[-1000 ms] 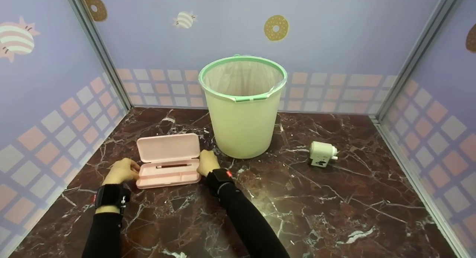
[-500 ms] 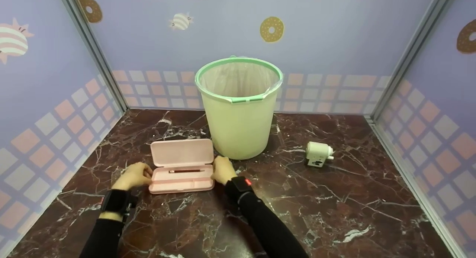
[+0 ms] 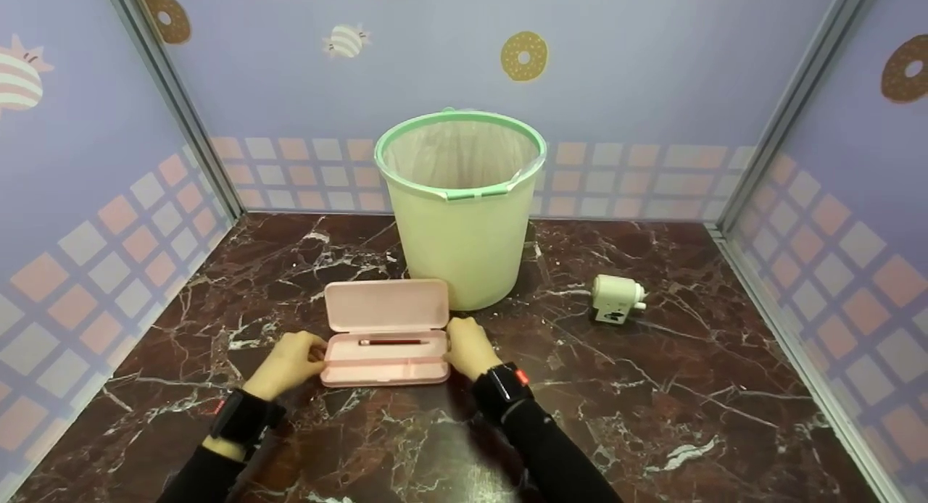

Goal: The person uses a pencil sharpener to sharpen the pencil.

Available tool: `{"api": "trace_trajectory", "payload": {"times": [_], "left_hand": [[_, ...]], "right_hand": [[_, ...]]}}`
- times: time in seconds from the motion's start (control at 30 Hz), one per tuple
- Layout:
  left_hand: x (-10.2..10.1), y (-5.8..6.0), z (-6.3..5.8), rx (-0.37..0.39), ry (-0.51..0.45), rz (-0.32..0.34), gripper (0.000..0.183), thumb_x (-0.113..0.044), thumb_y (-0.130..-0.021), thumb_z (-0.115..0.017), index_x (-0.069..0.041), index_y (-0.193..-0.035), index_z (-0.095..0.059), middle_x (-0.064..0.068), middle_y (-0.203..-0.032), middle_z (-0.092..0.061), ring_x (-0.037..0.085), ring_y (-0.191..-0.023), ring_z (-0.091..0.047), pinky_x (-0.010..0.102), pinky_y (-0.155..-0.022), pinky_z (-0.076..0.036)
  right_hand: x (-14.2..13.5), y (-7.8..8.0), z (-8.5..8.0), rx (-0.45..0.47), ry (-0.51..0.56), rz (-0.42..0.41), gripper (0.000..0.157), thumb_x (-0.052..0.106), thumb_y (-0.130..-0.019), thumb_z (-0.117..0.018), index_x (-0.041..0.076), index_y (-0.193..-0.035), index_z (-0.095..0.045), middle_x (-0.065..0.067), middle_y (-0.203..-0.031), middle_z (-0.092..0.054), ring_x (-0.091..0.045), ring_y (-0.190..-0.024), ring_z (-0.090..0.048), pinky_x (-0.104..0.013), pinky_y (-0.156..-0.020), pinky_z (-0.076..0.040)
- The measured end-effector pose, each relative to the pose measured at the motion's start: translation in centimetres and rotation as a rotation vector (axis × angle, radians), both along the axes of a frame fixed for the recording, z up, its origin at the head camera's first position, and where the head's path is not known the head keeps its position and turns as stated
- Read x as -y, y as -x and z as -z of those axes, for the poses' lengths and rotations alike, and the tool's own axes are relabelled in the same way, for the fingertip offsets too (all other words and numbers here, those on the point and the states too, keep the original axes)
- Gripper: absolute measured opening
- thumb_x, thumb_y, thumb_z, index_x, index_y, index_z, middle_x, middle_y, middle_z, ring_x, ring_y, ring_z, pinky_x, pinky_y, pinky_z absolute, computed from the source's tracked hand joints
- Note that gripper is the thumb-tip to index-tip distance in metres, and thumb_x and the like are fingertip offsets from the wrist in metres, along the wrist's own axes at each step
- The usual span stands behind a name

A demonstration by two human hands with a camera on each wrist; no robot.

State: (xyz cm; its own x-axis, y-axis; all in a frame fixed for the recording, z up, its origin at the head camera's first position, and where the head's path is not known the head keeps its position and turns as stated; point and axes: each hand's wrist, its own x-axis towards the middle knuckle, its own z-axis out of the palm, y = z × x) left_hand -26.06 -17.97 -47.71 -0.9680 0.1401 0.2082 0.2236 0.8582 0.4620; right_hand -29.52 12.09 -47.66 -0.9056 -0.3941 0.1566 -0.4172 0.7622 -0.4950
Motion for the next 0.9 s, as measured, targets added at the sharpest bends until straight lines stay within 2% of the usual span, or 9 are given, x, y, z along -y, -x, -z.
{"api": "trace_trajectory", "payload": {"times": [0.2,0.4,0.57,0.73,0.9], "left_hand": [[-1.5,-0.5,0.1,-0.025,0.014,0.033,0.009,0.006,-0.068,-0.072,0.000,-0.067,-0.066,0.008,-0.062,-0.064,0.020,-0.057,-0.058,0.033,-0.055,-0.048],[-3.0,-0.4,0.2,-0.041,0.003,0.100,0.006,0.005,-0.069,-0.071,-0.001,-0.069,-0.068,0.007,-0.061,-0.064,0.018,-0.055,-0.055,0.032,-0.053,-0.046],[-4.1,-0.9,0.2,-0.079,0.016,0.130,0.009,0.006,-0.067,-0.070,-0.001,-0.065,-0.065,0.007,-0.058,-0.061,0.020,-0.055,-0.056,0.034,-0.052,-0.046],[-4.9,-1.3,0.1,-0.112,0.074,0.138,0.018,0.007,-0.067,-0.071,-0.002,-0.059,-0.057,0.011,-0.059,-0.060,0.031,-0.058,-0.063,0.043,-0.054,-0.049],[-5.0,-1.5,0.1,-0.122,0.099,0.127,0.018,0.007,-0.067,-0.073,-0.002,-0.060,-0.058,0.012,-0.060,-0.062,0.032,-0.060,-0.064,0.044,-0.055,-0.050]], "right_hand": [[-1.5,-1.2,0.2,-0.054,-0.031,-0.015,0.011,0.001,-0.068,-0.080,0.000,-0.072,-0.069,-0.008,-0.065,-0.068,-0.017,-0.061,-0.054,-0.038,-0.062,-0.047],[-3.0,-2.4,0.1,-0.068,-0.025,0.063,0.014,-0.001,-0.065,-0.080,0.001,-0.067,-0.067,-0.003,-0.058,-0.062,-0.012,-0.055,-0.047,-0.033,-0.055,-0.045],[-4.0,-3.2,-0.1,-0.048,-0.041,0.089,0.014,-0.003,-0.064,-0.076,0.001,-0.063,-0.063,0.002,-0.055,-0.053,-0.013,-0.054,-0.043,-0.032,-0.053,-0.038],[-4.5,-3.6,0.0,-0.061,-0.053,0.096,0.013,-0.003,-0.064,-0.077,0.001,-0.064,-0.064,-0.002,-0.057,-0.056,-0.015,-0.056,-0.044,-0.033,-0.053,-0.038],[-4.5,-3.5,0.2,-0.061,-0.052,0.095,0.011,-0.003,-0.064,-0.076,0.001,-0.066,-0.066,-0.003,-0.058,-0.060,-0.015,-0.056,-0.045,-0.034,-0.053,-0.040]]}}
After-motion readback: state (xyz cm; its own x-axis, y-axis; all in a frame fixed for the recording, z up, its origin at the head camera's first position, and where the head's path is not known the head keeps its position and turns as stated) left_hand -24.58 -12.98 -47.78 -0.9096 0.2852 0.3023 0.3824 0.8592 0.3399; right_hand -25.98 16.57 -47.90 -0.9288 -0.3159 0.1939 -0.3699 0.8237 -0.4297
